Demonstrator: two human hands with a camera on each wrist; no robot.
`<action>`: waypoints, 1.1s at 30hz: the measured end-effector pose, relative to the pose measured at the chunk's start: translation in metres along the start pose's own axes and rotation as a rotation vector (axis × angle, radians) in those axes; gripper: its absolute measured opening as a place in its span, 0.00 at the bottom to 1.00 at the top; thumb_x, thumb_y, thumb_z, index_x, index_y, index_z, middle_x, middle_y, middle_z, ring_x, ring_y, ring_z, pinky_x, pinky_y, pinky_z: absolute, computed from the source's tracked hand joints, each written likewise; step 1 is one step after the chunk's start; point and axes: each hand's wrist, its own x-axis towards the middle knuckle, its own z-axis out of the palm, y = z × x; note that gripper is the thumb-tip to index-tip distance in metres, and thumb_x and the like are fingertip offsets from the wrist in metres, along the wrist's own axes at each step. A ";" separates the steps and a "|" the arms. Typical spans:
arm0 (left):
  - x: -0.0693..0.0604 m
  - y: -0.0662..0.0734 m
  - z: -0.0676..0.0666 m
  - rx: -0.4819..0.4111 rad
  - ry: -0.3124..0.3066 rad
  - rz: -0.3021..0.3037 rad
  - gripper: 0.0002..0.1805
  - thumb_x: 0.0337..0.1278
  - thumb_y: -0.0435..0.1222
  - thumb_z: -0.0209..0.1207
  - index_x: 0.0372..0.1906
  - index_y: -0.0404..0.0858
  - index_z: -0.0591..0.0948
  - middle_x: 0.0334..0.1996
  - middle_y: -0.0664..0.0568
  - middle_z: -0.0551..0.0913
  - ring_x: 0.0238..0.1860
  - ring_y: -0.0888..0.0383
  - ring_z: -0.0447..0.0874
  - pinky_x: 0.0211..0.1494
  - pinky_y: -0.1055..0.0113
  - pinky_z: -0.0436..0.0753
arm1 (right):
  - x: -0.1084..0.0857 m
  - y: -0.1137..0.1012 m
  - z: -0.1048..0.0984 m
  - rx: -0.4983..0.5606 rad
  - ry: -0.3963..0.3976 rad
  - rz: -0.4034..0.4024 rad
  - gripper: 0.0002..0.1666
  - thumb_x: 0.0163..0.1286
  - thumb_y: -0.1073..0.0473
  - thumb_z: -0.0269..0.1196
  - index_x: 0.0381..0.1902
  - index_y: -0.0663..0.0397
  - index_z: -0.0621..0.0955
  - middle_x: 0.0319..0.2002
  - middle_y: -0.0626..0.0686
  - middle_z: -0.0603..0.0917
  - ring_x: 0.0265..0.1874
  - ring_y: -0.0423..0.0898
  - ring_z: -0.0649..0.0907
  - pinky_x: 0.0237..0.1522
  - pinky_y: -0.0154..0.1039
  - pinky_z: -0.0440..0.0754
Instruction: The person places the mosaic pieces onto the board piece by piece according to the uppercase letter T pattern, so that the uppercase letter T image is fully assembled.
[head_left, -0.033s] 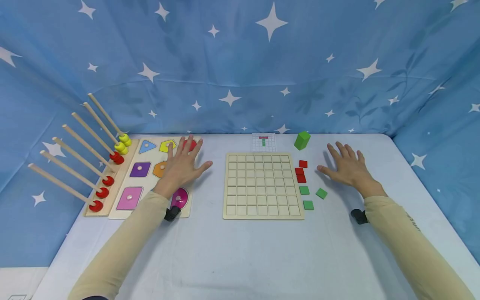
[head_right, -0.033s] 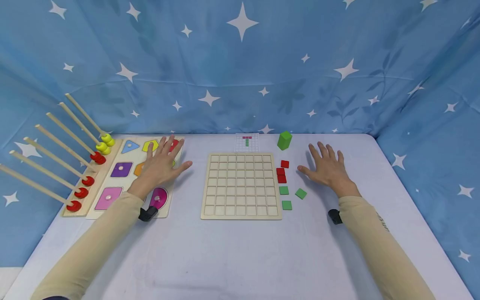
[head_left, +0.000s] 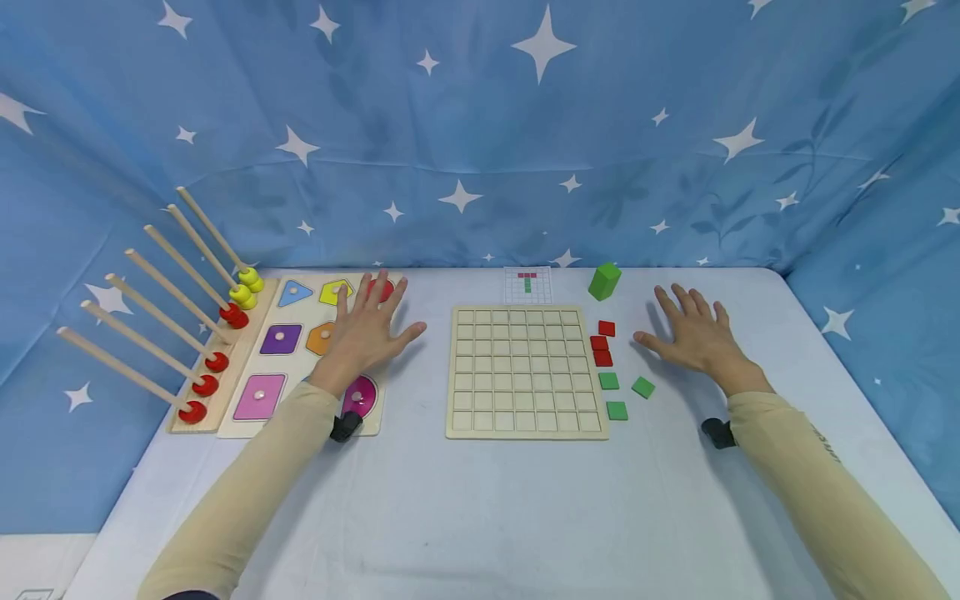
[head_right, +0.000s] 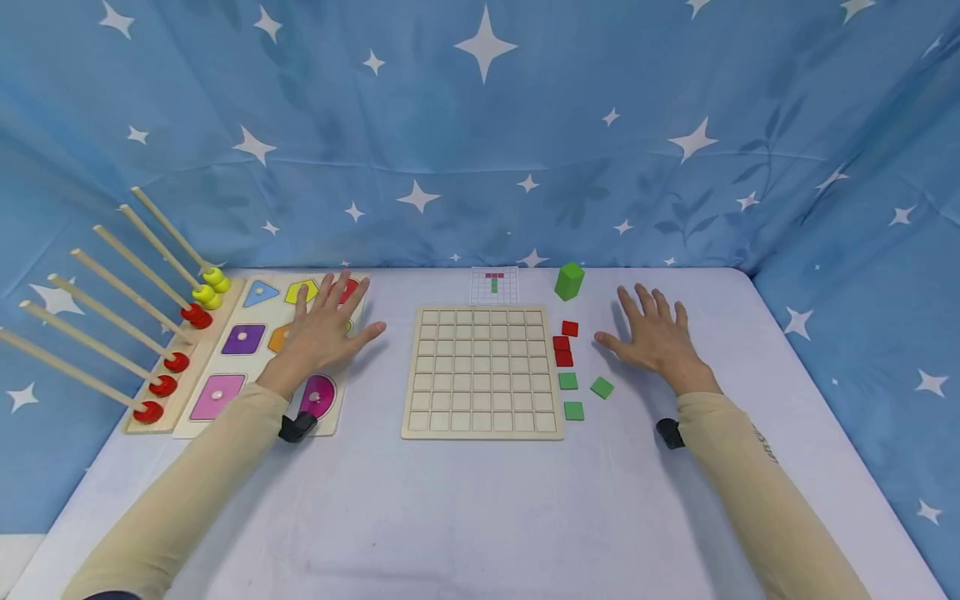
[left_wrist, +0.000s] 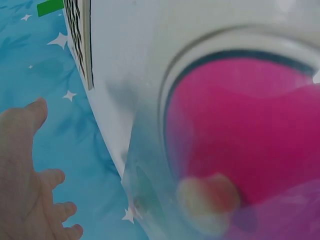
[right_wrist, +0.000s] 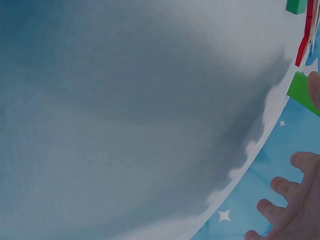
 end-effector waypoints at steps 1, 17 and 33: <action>0.000 0.000 0.000 0.005 0.002 -0.002 0.47 0.56 0.71 0.39 0.75 0.53 0.46 0.77 0.46 0.40 0.77 0.44 0.33 0.72 0.37 0.32 | 0.000 0.000 0.000 -0.001 -0.002 0.001 0.59 0.61 0.27 0.52 0.75 0.55 0.45 0.72 0.69 0.45 0.70 0.71 0.45 0.65 0.72 0.34; 0.002 -0.001 0.008 0.045 0.008 0.002 0.47 0.55 0.70 0.41 0.75 0.52 0.49 0.76 0.45 0.43 0.76 0.42 0.38 0.72 0.37 0.35 | 0.001 -0.001 0.004 -0.012 -0.013 0.019 0.59 0.60 0.26 0.50 0.75 0.55 0.46 0.73 0.69 0.44 0.70 0.72 0.44 0.64 0.73 0.34; -0.006 0.035 0.012 -0.213 -0.031 0.096 0.38 0.63 0.57 0.48 0.74 0.50 0.53 0.76 0.46 0.47 0.76 0.43 0.43 0.74 0.39 0.44 | 0.005 -0.010 0.001 0.257 -0.071 -0.019 0.46 0.67 0.35 0.51 0.70 0.61 0.58 0.71 0.71 0.49 0.68 0.71 0.52 0.65 0.72 0.48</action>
